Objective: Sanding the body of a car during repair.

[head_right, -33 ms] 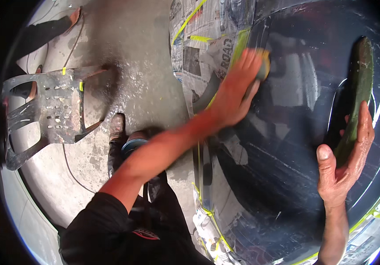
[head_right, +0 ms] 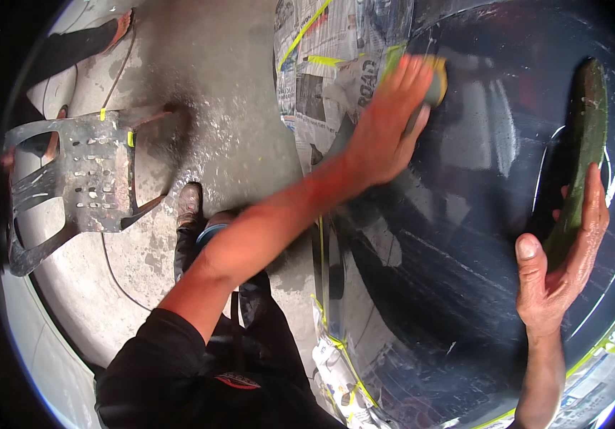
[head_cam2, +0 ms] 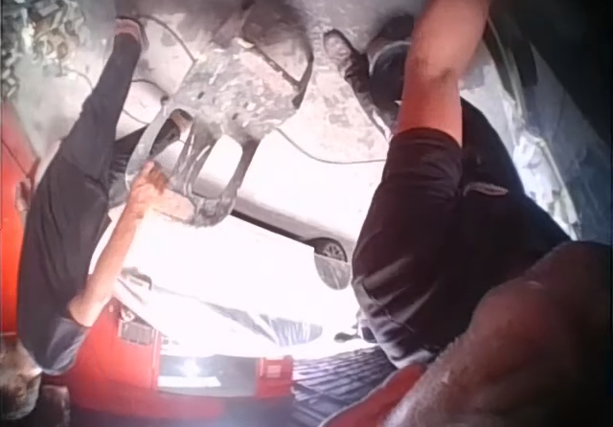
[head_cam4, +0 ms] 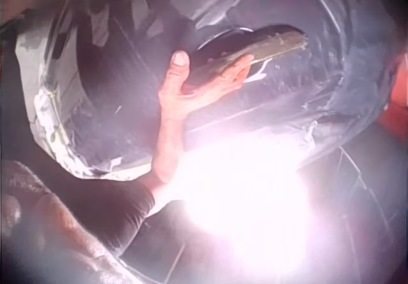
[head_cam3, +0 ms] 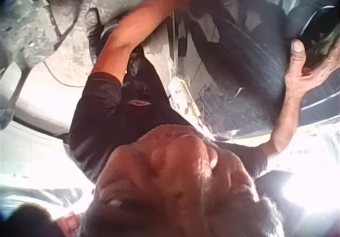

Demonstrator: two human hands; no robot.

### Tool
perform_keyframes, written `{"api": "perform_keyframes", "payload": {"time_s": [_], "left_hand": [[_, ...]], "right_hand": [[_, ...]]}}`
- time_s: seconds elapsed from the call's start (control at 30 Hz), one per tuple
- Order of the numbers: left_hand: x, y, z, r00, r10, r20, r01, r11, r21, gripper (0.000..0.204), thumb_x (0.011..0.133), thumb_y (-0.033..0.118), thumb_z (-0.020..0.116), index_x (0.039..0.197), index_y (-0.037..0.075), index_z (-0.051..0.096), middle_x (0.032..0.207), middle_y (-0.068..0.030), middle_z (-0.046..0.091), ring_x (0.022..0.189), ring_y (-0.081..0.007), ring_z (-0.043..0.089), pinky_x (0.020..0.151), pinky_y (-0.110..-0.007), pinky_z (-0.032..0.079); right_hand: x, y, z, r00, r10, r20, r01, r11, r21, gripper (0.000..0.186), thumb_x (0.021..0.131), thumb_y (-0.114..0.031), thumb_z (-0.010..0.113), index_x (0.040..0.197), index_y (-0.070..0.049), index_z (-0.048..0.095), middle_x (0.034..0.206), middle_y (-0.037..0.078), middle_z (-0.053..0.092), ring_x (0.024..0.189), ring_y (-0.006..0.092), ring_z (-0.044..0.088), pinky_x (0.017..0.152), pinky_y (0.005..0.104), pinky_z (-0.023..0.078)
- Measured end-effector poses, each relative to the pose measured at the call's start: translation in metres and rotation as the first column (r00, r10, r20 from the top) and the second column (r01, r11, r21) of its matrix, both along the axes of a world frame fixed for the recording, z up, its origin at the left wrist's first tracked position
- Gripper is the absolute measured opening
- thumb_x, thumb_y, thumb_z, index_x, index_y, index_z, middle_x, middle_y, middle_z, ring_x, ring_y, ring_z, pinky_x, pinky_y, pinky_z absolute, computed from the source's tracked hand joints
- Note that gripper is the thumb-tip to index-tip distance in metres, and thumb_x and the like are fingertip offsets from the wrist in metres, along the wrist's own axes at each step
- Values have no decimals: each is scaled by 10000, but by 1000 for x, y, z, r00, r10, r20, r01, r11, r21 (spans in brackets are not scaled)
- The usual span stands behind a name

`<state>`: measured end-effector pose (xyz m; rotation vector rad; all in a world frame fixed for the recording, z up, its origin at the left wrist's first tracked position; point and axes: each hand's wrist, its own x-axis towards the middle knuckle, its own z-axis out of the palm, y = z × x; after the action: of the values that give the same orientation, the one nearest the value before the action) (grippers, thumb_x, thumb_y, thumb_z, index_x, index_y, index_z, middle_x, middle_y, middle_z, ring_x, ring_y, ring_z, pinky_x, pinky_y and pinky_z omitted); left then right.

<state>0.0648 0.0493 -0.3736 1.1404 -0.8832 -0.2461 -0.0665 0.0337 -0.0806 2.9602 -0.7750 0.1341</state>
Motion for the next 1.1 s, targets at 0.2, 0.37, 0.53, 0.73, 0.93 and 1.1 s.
{"api": "perform_keyframes", "payload": {"time_s": [0.2,0.37,0.53,0.73,0.93,1.1], "left_hand": [[-20,24,8,1000,-4,-11,4,1000,-19,528,1045,100,590,1534,-51,461,1565,-306,479,1534,-487,347,1262,-508,321],[37,-31,33,992,101,71,-96,992,-76,561,1050,105,598,1575,-17,442,1631,-265,430,1563,-448,332,1280,-504,290],[-8,10,23,1000,7,-1,-7,999,-45,537,1033,111,623,1524,-50,476,1570,-292,493,1527,-472,373,1255,-496,338],[45,-36,36,996,84,-2,-84,988,-130,541,1043,84,596,1554,-36,468,1612,-278,455,1561,-449,339,1276,-502,297],[-41,44,-10,997,-68,-19,68,998,5,520,1055,104,588,1541,-47,479,1561,-310,499,1531,-473,379,1255,-462,333],[30,-14,20,988,-36,-147,32,999,-33,521,1064,74,550,1565,-38,462,1616,-279,455,1577,-430,323,1279,-484,278]], "right_hand": [[-4,-2,2,1000,7,-23,-7,1000,-28,867,970,-463,754,1639,-49,390,1639,184,419,1340,317,582,1027,390,510],[0,-2,-5,1000,25,14,-24,1000,-3,862,970,-453,757,1637,-48,393,1640,187,424,1338,317,585,1028,391,511],[-4,-2,6,1000,-1,13,1,1000,-20,886,961,-466,764,1640,-43,383,1641,187,419,1344,320,582,1032,395,509],[2,-1,-6,999,-7,37,6,1000,26,906,951,-477,771,1643,-43,379,1633,182,414,1336,309,575,1028,396,503],[0,0,3,1000,-21,4,21,1000,-11,921,952,-491,765,1646,-36,366,1634,177,415,1331,306,579,1029,391,496],[-1,-1,-6,999,-17,38,16,1000,23,920,955,-498,759,1649,-41,364,1642,177,409,1336,311,583,1032,392,499]]}}
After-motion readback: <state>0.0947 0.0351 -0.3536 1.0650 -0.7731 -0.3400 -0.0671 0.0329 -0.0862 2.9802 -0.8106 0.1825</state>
